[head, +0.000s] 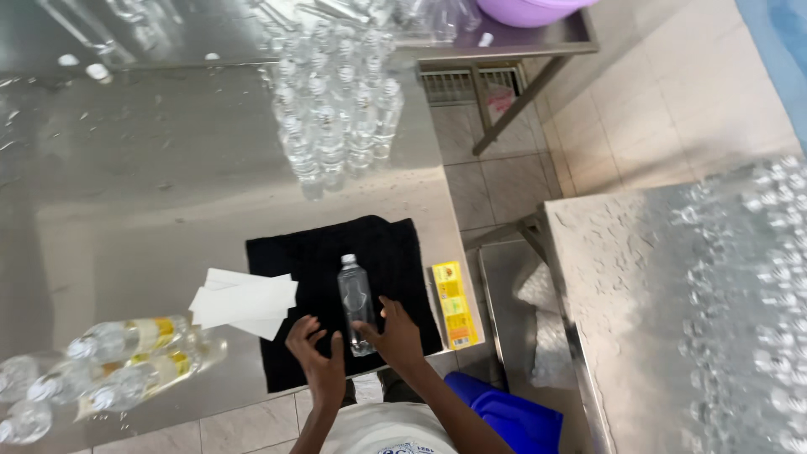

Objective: The person moves groups of clear plastic bottles from a large table to a stainless steel workbench. They then pick up individual bottles and apply yellow paper labels to them by hand, placing the labeled bottles on the left side of the table.

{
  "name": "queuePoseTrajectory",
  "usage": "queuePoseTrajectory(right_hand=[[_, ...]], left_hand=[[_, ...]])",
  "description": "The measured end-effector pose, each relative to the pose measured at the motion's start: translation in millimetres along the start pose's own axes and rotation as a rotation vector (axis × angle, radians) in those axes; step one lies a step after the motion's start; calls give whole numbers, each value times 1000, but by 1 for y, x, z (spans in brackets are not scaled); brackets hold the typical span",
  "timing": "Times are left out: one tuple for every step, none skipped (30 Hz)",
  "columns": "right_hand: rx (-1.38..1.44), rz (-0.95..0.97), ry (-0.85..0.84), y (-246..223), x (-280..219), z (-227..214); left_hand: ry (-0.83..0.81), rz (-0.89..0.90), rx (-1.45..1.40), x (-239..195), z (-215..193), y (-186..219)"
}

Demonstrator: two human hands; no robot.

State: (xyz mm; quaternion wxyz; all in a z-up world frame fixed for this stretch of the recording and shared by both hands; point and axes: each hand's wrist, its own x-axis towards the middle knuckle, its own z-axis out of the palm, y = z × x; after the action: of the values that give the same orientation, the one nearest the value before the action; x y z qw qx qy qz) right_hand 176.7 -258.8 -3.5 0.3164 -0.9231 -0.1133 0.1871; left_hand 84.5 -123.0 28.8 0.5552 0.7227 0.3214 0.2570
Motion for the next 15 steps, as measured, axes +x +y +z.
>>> queuePoseTrajectory(right_hand=[[4, 15, 13, 12, 2, -10], [16, 37, 173, 26, 6, -22], [26, 58, 333, 39, 9, -33], [24, 59, 335, 64, 14, -47], [-9, 20, 461, 89, 19, -61], [-40, -21, 584, 112, 23, -72], [-38, -20, 582, 119, 28, -83], [56, 156, 456, 126, 33, -93], [149, 327, 327, 132, 39, -103], [152, 329, 327, 127, 38, -108], [207, 402, 257, 122, 37, -113], [263, 469, 187, 117, 39, -119], [266, 467, 188, 120, 41, -119], [347, 457, 199, 124, 40, -119], [428, 448, 209, 127, 39, -117]], left_hand=[[-20, 4, -1, -1, 10, 5], [-139, -2, -98, -2, 22, 10], [-259, -9, -194, -3, 33, 14], [-260, -10, -196, -7, 51, 14], [-394, -158, -252, -10, 69, 14], [-523, -308, -303, -14, 83, 13], [-523, -309, -301, -19, 103, 3], [-558, -459, -322, -24, 123, -8], [-591, -608, -342, -29, 143, -19], [-593, -608, -339, -32, 150, -15], [-687, -682, -264, -36, 157, -12], [-778, -752, -188, -38, 166, -8], [-777, -748, -187, -38, 172, -6], [-797, -737, -191, -40, 175, -4], [-818, -725, -196, -43, 179, -3]])
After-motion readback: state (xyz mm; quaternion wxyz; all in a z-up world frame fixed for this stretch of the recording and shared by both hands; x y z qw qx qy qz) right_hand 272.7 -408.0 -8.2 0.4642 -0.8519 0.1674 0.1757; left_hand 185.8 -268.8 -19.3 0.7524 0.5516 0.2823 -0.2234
